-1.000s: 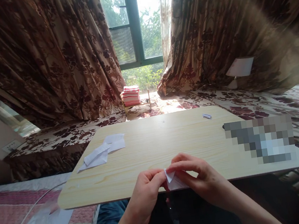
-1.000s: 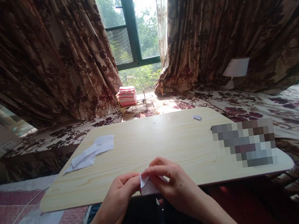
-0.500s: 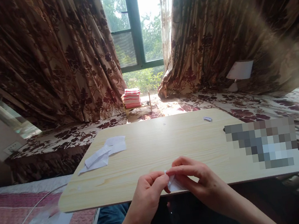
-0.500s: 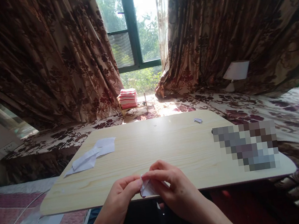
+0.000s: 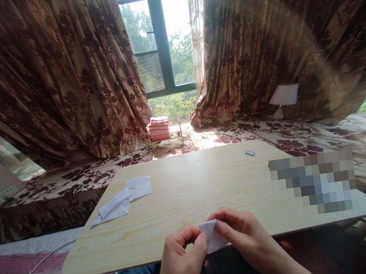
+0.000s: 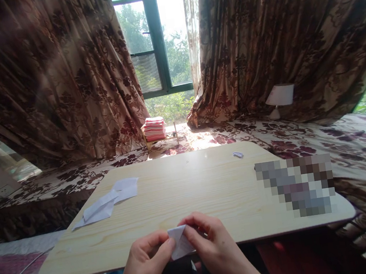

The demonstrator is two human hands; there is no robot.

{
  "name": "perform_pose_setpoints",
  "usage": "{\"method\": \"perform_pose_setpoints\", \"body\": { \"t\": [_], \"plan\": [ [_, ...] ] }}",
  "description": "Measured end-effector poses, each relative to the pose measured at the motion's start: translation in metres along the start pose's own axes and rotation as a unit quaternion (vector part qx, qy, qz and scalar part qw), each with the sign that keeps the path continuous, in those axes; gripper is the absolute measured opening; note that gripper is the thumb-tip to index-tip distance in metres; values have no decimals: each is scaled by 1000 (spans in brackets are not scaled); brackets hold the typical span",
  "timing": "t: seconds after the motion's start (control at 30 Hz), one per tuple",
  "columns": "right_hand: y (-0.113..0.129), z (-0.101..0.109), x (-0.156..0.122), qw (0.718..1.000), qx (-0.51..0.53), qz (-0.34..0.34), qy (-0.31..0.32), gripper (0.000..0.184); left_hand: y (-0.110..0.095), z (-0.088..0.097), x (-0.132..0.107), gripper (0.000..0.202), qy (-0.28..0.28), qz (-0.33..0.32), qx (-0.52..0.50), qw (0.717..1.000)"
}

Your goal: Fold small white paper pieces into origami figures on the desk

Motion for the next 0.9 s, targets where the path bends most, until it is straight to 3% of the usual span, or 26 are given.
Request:
{"method": "perform_pose_setpoints", "body": {
  "t": [0.27,0.53,0.9],
  "plan": [
    [8,10,1,999,-40,-3,-17,35,-2,-1,0,25,-47,-8,41,998],
    [0,5,6,1000,-20,3,6,28,-1,-2,-2,26,-38,-36,85,995],
    [4,5,5,999,5,-13,31,28,-7,-3,-6,24,-69,-101,160,979]
  ]
}}
Point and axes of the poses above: each hand's wrist, its own x-axis towards the middle knuckle, its own z-axis out of the back of the hand, y = z × x, the point moved 3 cm from there along x, towards the middle knuckle, and after that the axes turned 7 degrees about y, right-handed, at the moved point
